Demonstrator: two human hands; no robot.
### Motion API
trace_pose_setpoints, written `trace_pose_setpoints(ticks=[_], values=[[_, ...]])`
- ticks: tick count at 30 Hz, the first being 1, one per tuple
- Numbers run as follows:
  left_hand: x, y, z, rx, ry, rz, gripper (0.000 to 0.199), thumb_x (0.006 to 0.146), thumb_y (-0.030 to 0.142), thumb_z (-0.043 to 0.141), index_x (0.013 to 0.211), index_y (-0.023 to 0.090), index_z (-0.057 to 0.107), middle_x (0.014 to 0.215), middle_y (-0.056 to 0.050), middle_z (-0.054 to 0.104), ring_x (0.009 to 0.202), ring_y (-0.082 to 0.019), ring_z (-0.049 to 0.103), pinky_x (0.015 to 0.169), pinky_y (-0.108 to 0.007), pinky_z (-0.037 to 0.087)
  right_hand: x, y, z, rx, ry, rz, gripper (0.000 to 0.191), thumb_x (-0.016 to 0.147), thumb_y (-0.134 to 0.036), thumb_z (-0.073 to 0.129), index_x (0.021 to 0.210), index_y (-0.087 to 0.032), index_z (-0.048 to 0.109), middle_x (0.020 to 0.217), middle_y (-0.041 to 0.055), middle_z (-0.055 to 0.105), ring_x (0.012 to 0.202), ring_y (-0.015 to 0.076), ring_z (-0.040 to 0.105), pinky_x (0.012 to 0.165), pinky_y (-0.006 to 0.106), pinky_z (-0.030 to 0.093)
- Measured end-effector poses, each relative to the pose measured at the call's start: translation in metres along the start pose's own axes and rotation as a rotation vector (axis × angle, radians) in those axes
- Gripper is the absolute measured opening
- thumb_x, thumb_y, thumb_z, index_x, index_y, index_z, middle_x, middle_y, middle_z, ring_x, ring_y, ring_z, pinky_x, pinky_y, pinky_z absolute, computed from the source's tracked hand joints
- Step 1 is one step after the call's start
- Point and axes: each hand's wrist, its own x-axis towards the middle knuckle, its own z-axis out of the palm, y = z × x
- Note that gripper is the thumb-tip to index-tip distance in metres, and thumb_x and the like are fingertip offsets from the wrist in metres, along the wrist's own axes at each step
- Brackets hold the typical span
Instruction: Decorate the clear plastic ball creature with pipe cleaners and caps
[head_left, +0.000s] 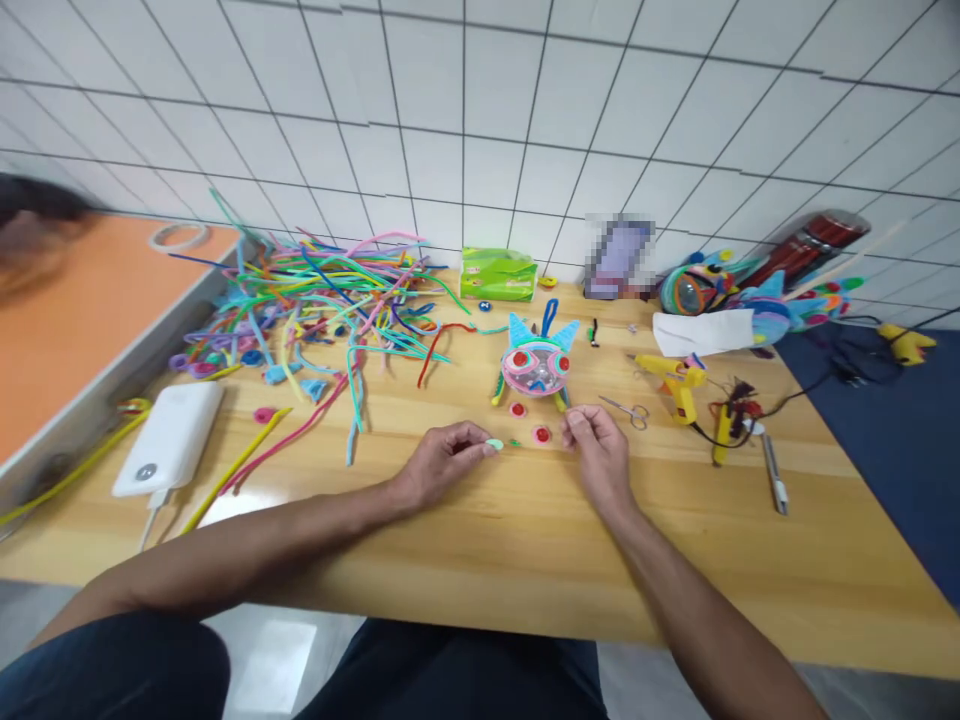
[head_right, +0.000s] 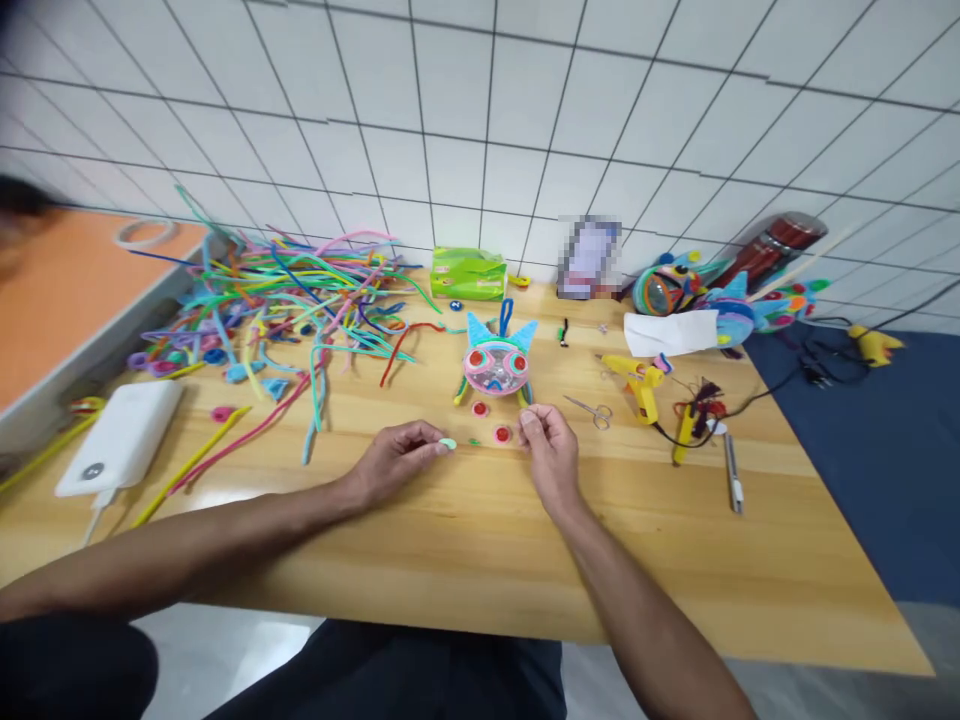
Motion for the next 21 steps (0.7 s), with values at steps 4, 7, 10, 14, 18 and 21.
trace_pose_setpoints(ticks=[4,7,10,14,18,21], values=[[-0.003,0.005,0.001,0.079,0.02,-0.051,0.047,0.092,0.064,0.076,0.092,0.016,0.074,0.071,0.002,0.064,0.063,-0.011,0.05,0.06,-0.024,0.041,-0.005,0.001,0.006,0.081,0.002,-0.058,0.043,0.092,-0.065,0.069,0.087,-0.023,0.065,0.071,-0.0011,0.066,0.062,0.015,0.057,0.06,0.029,0.047],[-0.005,0.008,0.003,0.111,0.037,-0.103,0.053,0.09,0.068,0.074,0.094,0.015,0.072,0.065,0.005,0.055,0.058,-0.01,0.043,0.055,-0.024,0.034,-0.012,0.002,0.007,0.112,-0.054,-0.076,0.043,0.096,-0.065,0.065,0.093,-0.022,0.068,0.074,-0.0002,0.069,0.065,0.0159,0.061,0.064,0.03,0.049],[-0.005,0.011,0.005,0.164,0.051,-0.098,0.056,0.092,0.071,0.07,0.095,0.015,0.07,0.065,0.005,0.053,0.059,-0.01,0.043,0.055,-0.024,0.034,-0.016,0.005,0.007,0.09,-0.088,-0.085,0.044,0.098,-0.065,0.064,0.098,-0.022,0.07,0.079,0.0011,0.072,0.07,0.0169,0.065,0.068,0.032,0.051],[-0.004,0.011,0.006,0.193,0.075,-0.073,0.057,0.09,0.072,0.072,0.093,0.016,0.071,0.069,0.003,0.057,0.064,-0.011,0.046,0.059,-0.023,0.037,-0.016,0.01,0.007,0.086,-0.087,-0.075,0.046,0.098,-0.067,0.062,0.098,-0.022,0.07,0.077,0.0011,0.072,0.069,0.0174,0.066,0.068,0.032,0.051],[-0.002,0.009,0.007,0.158,0.084,-0.065,0.055,0.086,0.07,0.077,0.091,0.016,0.072,0.075,0.001,0.063,0.07,-0.012,0.051,0.066,-0.024,0.042,-0.014,0.012,0.008,0.084,-0.082,-0.067,0.048,0.096,-0.068,0.063,0.099,-0.021,0.07,0.077,0.0011,0.072,0.07,0.0178,0.065,0.07,0.033,0.051],[-0.002,0.008,0.007,0.134,0.073,-0.066,0.055,0.085,0.07,0.078,0.092,0.015,0.072,0.075,0.001,0.064,0.07,-0.012,0.053,0.067,-0.025,0.043,-0.013,0.012,0.007,0.087,-0.074,-0.068,0.048,0.095,-0.068,0.064,0.1,-0.021,0.07,0.077,0.0011,0.072,0.07,0.0181,0.066,0.07,0.034,0.05]])
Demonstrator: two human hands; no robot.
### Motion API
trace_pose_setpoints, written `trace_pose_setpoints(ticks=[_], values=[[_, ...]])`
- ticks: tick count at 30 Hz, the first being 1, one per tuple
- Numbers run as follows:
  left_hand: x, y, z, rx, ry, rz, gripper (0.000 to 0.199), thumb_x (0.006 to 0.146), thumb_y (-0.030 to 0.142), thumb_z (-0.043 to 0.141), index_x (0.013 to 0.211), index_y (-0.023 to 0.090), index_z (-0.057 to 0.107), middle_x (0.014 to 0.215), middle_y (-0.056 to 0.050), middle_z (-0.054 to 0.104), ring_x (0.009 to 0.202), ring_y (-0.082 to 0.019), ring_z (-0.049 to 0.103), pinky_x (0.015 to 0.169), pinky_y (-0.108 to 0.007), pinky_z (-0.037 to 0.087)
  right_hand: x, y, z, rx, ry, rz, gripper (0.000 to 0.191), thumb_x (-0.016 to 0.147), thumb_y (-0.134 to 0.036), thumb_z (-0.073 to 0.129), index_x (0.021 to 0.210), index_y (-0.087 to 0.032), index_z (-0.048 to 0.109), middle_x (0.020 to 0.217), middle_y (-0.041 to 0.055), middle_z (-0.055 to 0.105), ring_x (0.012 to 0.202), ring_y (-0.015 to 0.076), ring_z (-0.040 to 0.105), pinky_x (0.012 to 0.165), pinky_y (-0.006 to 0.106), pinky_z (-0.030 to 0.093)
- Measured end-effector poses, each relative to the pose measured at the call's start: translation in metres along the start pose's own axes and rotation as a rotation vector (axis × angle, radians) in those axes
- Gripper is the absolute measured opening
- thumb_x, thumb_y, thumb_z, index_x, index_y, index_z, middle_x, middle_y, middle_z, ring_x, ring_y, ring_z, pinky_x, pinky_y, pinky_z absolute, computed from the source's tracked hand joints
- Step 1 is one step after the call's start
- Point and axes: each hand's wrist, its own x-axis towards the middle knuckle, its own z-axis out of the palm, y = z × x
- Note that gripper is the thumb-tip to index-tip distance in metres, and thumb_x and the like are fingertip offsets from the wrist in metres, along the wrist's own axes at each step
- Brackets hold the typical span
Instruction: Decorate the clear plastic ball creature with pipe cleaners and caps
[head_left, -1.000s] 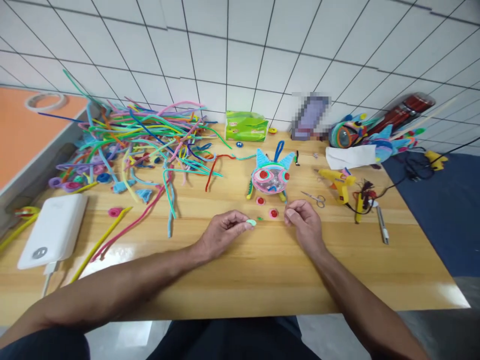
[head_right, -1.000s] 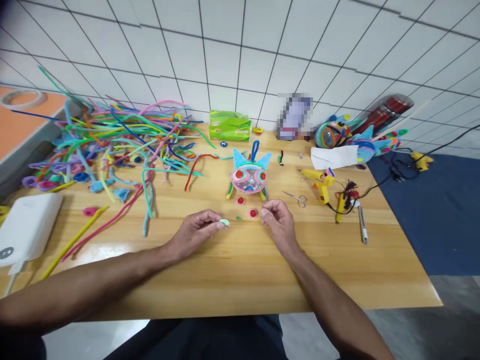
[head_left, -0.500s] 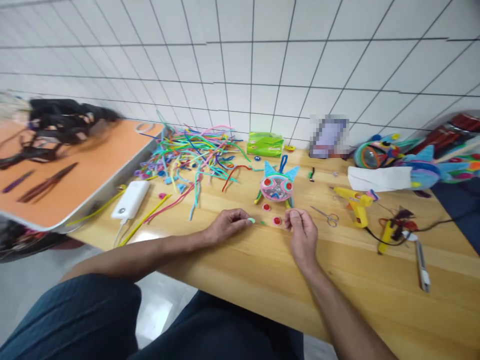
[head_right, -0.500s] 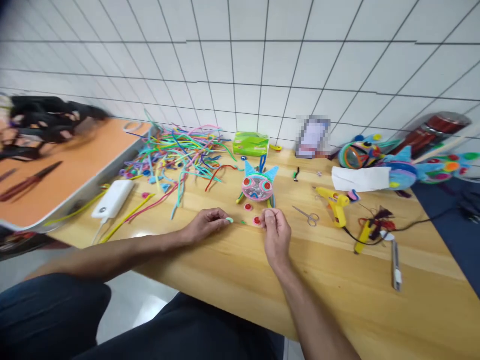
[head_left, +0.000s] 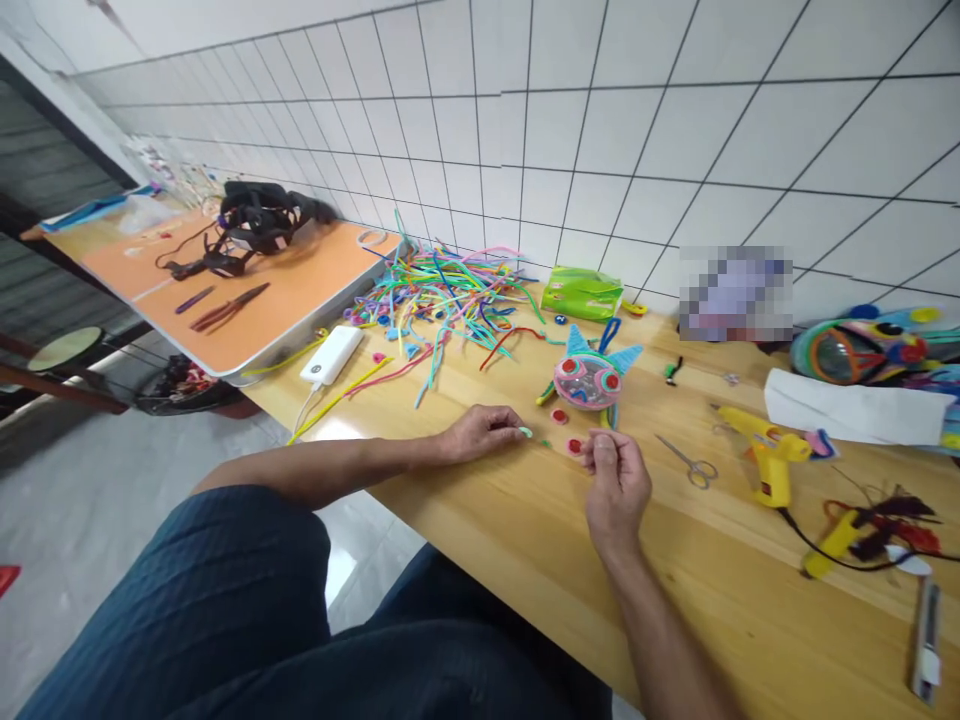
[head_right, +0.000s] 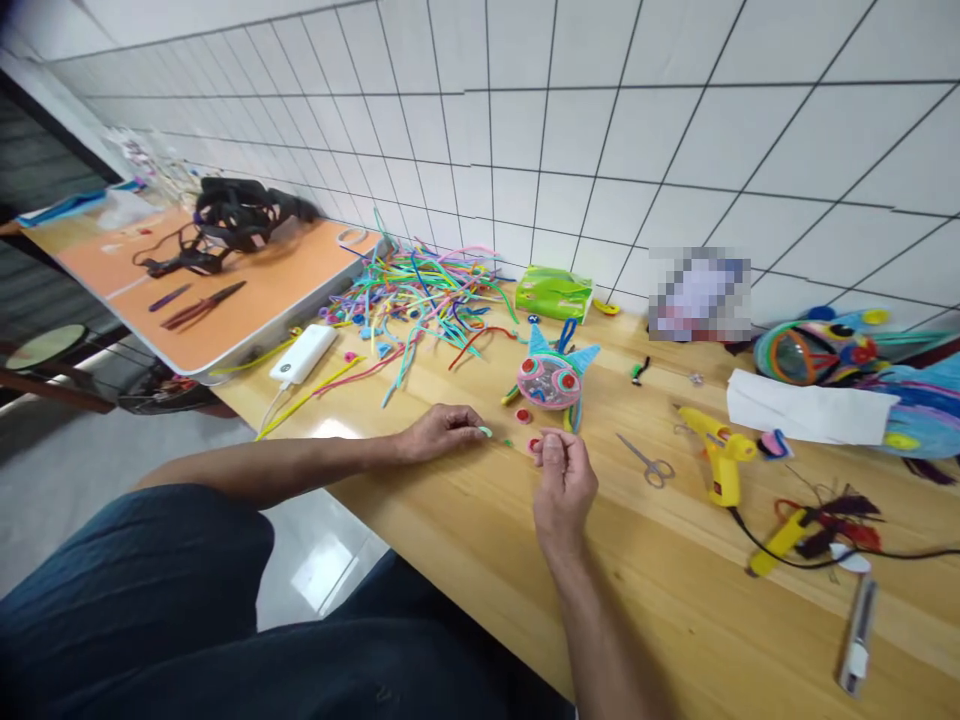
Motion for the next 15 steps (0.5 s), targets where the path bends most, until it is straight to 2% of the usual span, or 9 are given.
trace_pose_setpoints(ticks=[4,8,15], values=[[0.001,-0.003,0.0,-0.023,-0.027,0.005,0.059,0.087,0.073,0.075,0.094,0.015,0.071,0.07,0.003,0.059,0.064,-0.011,0.05,0.063,-0.025,0.041,0.004,0.0,-0.004,-0.037,0.039,-0.019,0.045,0.093,-0.065,0.067,0.1,-0.02,0.072,0.077,0.0009,0.072,0.069,0.0173,0.064,0.071,0.034,0.049],[0.003,-0.008,0.0,-0.057,-0.061,0.033,0.059,0.087,0.072,0.076,0.095,0.014,0.072,0.073,0.002,0.062,0.065,-0.01,0.05,0.064,-0.024,0.042,0.012,-0.001,-0.009,-0.067,0.124,-0.052,0.045,0.09,-0.064,0.07,0.096,-0.02,0.073,0.075,0.0003,0.07,0.064,0.0161,0.06,0.064,0.032,0.046],[0.01,-0.014,0.003,-0.189,-0.112,0.106,0.028,0.094,0.041,0.081,0.095,0.013,0.075,0.088,-0.002,0.074,0.079,-0.012,0.061,0.075,-0.024,0.047,0.023,-0.004,-0.014,-0.092,0.269,-0.057,0.046,0.081,-0.064,0.079,0.088,-0.019,0.071,0.07,-0.0009,0.066,0.059,0.0146,0.056,0.058,0.03,0.043]])
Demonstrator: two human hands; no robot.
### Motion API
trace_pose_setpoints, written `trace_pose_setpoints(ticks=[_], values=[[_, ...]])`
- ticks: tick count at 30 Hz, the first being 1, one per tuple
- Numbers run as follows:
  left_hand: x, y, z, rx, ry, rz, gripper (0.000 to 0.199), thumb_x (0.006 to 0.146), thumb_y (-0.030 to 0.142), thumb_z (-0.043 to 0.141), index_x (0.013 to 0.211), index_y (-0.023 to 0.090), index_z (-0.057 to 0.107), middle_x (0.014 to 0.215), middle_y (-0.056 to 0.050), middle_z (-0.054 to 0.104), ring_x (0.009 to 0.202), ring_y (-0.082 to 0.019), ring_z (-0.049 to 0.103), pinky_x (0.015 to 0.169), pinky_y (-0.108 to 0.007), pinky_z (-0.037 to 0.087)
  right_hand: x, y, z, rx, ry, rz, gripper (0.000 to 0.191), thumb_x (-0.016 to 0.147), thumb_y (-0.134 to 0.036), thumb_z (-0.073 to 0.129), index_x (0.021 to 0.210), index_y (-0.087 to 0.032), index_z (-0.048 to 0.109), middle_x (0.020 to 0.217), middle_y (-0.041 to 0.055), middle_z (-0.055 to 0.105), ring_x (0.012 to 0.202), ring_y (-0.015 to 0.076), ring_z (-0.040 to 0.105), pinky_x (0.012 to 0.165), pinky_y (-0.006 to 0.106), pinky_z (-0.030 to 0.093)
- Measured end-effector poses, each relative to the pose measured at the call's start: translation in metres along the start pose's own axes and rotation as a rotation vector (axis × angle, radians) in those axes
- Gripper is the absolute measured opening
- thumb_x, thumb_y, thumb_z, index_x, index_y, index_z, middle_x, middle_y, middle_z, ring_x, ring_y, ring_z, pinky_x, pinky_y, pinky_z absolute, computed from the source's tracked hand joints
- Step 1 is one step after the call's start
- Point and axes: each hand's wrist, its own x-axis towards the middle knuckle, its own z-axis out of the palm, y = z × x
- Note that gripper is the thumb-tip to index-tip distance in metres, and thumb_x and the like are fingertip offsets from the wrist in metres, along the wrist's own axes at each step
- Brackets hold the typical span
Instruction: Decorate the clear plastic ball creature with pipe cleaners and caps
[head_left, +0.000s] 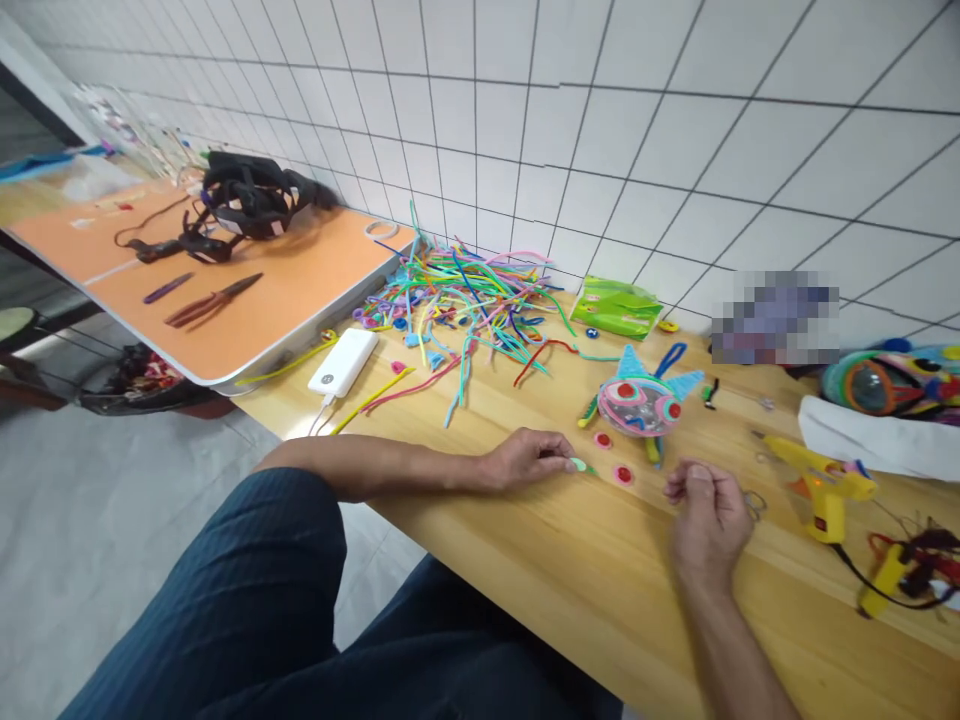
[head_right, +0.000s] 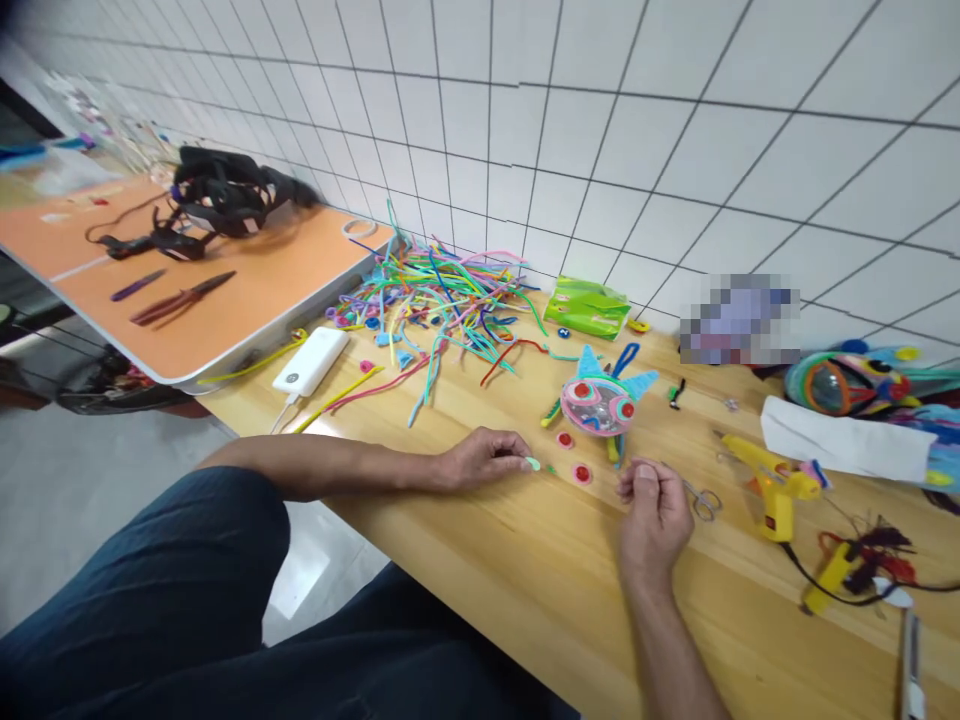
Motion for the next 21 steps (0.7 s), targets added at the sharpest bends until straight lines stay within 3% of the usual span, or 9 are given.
trace_pose_setpoints(ticks=[4,8,21], values=[[0.0029,-0.0008,0.0005,0.043,0.015,-0.022,0.018,0.097,0.031,0.078,0.099,0.013,0.077,0.088,-0.002,0.075,0.08,-0.011,0.062,0.075,-0.022,0.047,-0.0003,0.0053,-0.0035,-0.034,-0.022,0.005,0.04,0.082,-0.058,0.079,0.087,-0.019,0.071,0.071,-0.0011,0.067,0.061,0.0145,0.056,0.058,0.03,0.043],[0.0022,0.0007,-0.0026,0.075,-0.045,-0.017,0.017,0.098,0.029,0.077,0.102,0.012,0.077,0.092,-0.002,0.078,0.083,-0.011,0.065,0.076,-0.02,0.048,-0.0022,0.0086,-0.006,-0.041,-0.037,-0.016,0.036,0.085,-0.054,0.079,0.086,-0.019,0.072,0.072,-0.0014,0.067,0.061,0.0141,0.057,0.059,0.03,0.044],[-0.0058,0.0056,-0.0052,0.127,-0.155,0.062,0.022,0.1,0.032,0.077,0.105,0.011,0.079,0.1,-0.008,0.081,0.088,-0.013,0.073,0.08,-0.018,0.051,-0.0087,0.0014,-0.0078,-0.001,-0.094,0.018,0.031,0.084,-0.048,0.083,0.084,-0.019,0.071,0.071,-0.0025,0.066,0.062,0.0131,0.057,0.057,0.028,0.043]])
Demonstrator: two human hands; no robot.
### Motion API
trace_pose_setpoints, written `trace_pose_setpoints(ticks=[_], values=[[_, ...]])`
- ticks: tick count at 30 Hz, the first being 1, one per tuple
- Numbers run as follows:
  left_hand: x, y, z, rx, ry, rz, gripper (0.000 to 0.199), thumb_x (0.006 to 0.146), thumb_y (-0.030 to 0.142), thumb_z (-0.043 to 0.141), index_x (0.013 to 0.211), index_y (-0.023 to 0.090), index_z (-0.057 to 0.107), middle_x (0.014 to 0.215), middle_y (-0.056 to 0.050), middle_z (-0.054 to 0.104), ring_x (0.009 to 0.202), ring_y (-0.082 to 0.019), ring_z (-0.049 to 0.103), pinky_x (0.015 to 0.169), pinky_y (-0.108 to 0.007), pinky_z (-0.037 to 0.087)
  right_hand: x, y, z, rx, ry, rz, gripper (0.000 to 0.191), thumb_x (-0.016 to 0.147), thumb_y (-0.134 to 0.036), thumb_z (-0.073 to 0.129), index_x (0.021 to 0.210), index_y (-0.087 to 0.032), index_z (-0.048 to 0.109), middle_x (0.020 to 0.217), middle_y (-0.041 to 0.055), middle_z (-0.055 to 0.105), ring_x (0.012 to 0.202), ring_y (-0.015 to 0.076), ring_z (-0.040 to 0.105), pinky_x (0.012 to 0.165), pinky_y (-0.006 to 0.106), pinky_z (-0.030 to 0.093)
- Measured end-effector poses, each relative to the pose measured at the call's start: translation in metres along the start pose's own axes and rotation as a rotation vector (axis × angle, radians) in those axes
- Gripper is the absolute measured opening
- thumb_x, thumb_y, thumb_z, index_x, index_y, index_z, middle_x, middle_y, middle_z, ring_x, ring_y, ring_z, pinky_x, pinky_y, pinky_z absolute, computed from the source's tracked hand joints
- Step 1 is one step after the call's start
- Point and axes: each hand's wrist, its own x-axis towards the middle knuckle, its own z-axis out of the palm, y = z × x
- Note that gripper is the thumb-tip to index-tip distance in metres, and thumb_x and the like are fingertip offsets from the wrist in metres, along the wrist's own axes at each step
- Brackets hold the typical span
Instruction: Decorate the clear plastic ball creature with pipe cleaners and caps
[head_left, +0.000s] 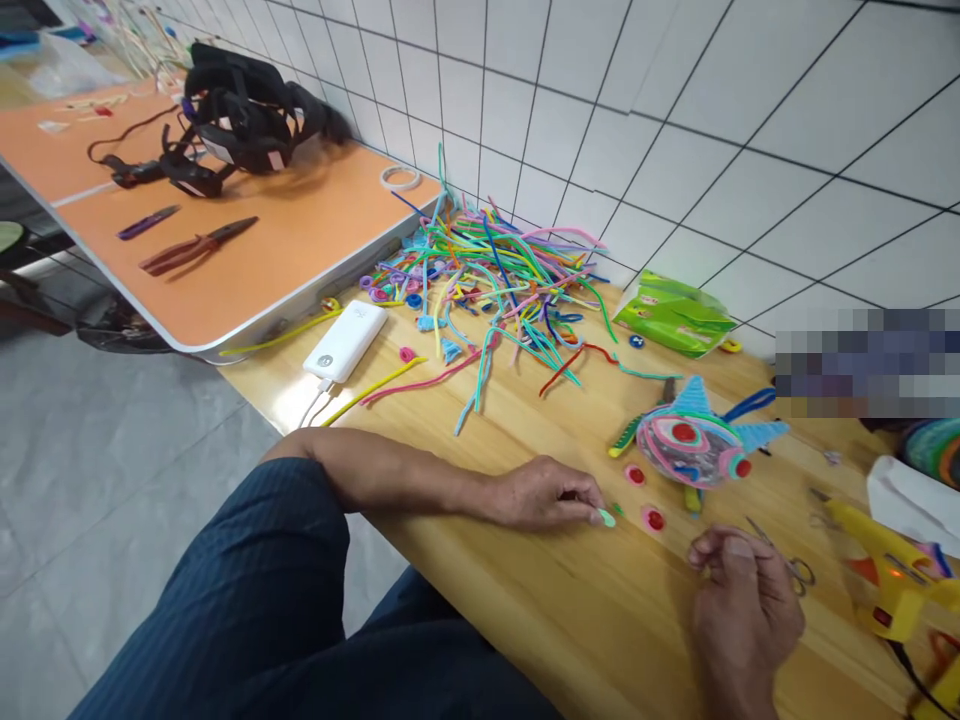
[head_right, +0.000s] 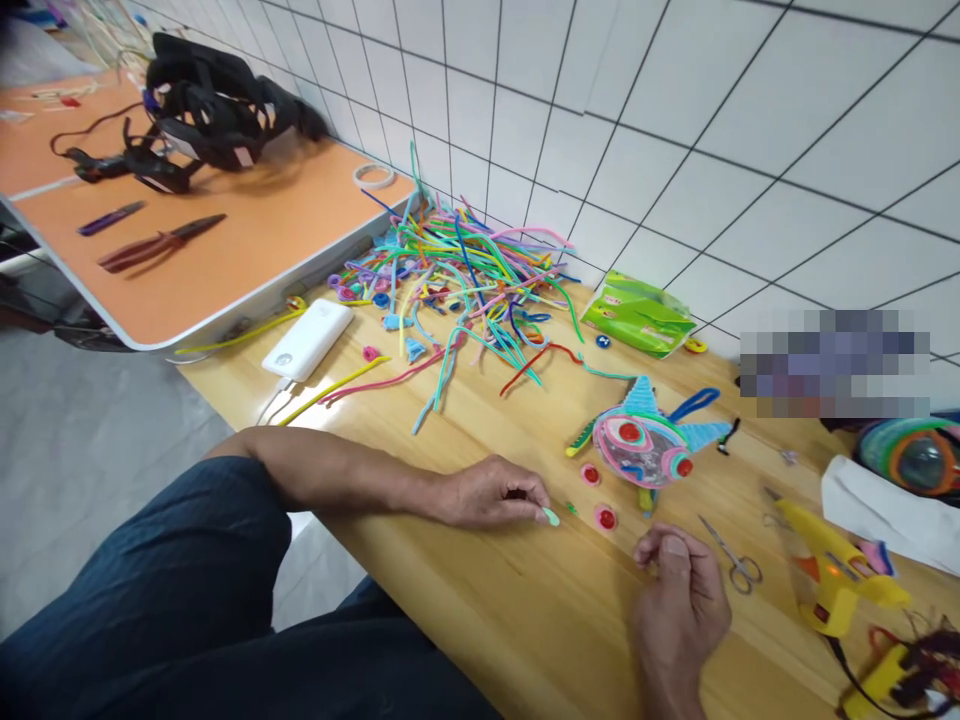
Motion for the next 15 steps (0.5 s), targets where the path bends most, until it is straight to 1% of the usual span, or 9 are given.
trace_pose_setpoints(ticks=[4,10,15], values=[[0.0008,-0.0012,-0.0007,-0.009,-0.007,0.033,0.019,0.099,0.029,0.079,0.101,0.011,0.078,0.098,-0.009,0.082,0.088,-0.014,0.075,0.08,-0.018,0.052,-0.0017,0.0003,0.0007,0.021,-0.022,0.013,0.033,0.081,-0.049,0.085,0.083,-0.02,0.071,0.07,-0.0025,0.066,0.06,0.0131,0.057,0.056,0.028,0.043],[0.0014,-0.0011,-0.0015,-0.006,-0.018,0.002,0.012,0.097,0.026,0.08,0.099,0.015,0.078,0.089,-0.003,0.078,0.078,-0.011,0.068,0.074,-0.018,0.05,-0.0031,0.0001,0.0011,-0.003,-0.022,0.012,0.03,0.082,-0.048,0.085,0.085,-0.02,0.074,0.07,-0.0012,0.067,0.061,0.0149,0.058,0.057,0.03,0.043],[0.001,-0.0007,-0.0015,0.009,-0.031,-0.001,0.015,0.099,0.029,0.078,0.1,0.014,0.078,0.094,-0.004,0.08,0.083,-0.012,0.07,0.077,-0.019,0.05,-0.0032,-0.0023,0.0021,-0.078,-0.024,0.018,0.036,0.085,-0.055,0.082,0.083,-0.02,0.074,0.069,-0.0012,0.066,0.062,0.0145,0.057,0.061,0.03,0.044]])
